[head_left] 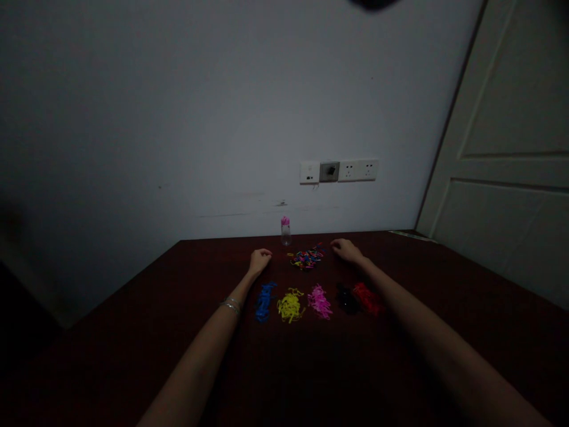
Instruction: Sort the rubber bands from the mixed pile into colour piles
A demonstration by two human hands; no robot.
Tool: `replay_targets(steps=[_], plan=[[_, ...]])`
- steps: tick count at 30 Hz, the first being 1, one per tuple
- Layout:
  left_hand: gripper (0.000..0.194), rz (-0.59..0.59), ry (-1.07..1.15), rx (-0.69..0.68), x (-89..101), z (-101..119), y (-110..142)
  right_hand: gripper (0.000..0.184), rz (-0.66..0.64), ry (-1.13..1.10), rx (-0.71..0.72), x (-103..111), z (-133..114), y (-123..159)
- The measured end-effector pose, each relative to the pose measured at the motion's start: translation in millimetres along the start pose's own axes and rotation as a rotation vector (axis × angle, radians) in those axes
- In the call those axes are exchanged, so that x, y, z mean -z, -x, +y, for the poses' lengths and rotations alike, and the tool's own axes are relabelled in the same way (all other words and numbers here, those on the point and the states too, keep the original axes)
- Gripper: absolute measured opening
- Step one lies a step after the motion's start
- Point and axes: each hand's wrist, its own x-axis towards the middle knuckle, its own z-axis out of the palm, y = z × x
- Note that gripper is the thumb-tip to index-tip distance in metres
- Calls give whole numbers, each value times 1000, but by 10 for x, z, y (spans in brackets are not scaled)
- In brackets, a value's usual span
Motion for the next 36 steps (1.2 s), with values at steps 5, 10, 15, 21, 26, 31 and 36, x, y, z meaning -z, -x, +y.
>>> replay_targets(steps=[5, 10, 15, 21, 26, 31, 36], plan=[[19, -11, 26, -14, -18, -35, -12, 37, -23, 78, 45, -27, -184, -227], [19, -14, 25, -13, -12, -17, 4, 36, -46, 154, 77, -46, -285, -383], [19, -20, 20, 17, 16, 59, 52, 33, -92, 224, 89, -64, -332, -455], [19, -26, 20, 22, 28, 80, 63, 28, -115, 284, 96, -41, -362, -458], [20, -20, 17, 9, 15, 57, 46, 26, -123, 305, 105, -17, -391, -436], [19, -26, 9, 9, 6, 44, 41, 25, -108, 312, 119, -25, -410, -427], [18, -23, 3, 4, -1, 33, 34, 26, -87, 297, 125, -40, -412, -420]])
